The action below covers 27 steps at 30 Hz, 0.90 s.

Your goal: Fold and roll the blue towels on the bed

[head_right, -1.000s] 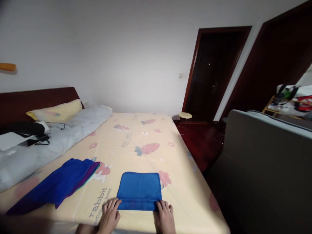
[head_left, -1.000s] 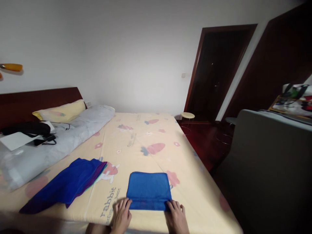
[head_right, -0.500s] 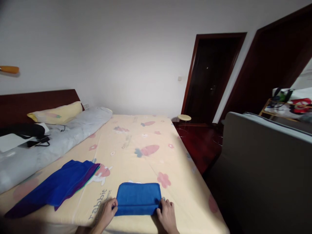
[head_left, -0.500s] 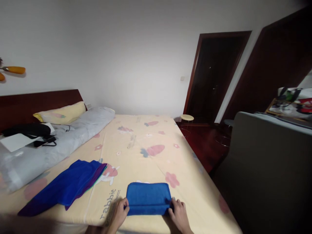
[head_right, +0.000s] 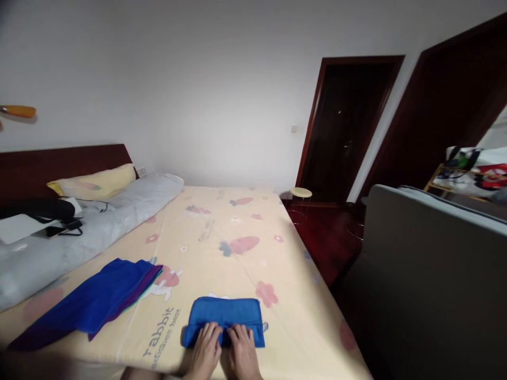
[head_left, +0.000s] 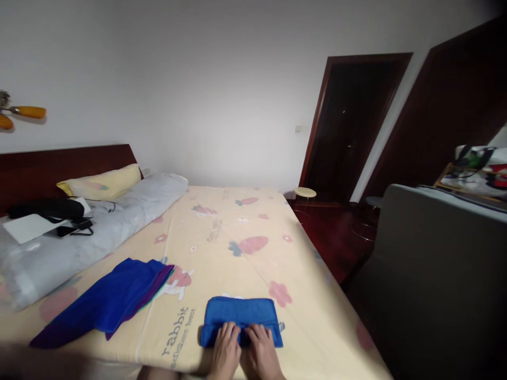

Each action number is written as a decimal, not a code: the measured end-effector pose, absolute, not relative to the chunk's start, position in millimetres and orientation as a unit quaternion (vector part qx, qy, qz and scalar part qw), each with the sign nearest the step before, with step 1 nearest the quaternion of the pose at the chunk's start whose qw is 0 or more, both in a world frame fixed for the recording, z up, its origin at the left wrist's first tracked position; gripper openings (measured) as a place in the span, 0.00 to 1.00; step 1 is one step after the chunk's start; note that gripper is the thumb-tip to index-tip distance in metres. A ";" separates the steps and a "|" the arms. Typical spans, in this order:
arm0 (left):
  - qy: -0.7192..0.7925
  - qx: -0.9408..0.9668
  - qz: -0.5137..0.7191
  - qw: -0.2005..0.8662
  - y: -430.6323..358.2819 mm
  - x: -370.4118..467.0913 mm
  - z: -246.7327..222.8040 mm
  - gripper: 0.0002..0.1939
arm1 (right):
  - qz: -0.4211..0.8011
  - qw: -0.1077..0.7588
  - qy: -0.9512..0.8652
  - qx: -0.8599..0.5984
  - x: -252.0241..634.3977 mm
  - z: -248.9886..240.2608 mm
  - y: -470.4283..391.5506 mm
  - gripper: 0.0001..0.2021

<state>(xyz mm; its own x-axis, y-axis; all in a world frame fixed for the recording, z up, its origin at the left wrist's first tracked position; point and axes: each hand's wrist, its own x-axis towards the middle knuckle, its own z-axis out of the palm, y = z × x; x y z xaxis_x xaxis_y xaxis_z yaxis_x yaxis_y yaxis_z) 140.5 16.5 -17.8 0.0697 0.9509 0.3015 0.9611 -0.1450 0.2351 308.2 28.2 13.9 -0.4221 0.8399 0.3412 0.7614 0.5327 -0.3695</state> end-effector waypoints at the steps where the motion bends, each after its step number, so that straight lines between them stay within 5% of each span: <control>1: -0.651 -0.738 -0.176 -0.006 15.2 146.5 -22.7 0.27 | 0.095 0.238 -0.841 -0.476 301.3 13.3 25.9 0.20; 6: -0.650 -0.746 -0.137 -0.050 9.1 133.7 -30.0 0.30 | 0.100 0.211 -0.831 -0.504 304.8 -0.2 24.1 0.22; 17: -0.664 -0.732 -0.145 0.038 -0.7 55.7 -15.1 0.31 | 0.021 0.208 -0.808 -0.551 371.8 -4.6 28.8 0.23; 27: -0.689 -0.716 -0.104 -0.046 8.9 55.7 -6.2 0.32 | -0.019 0.229 -0.781 -0.580 370.5 -16.0 35.0 0.23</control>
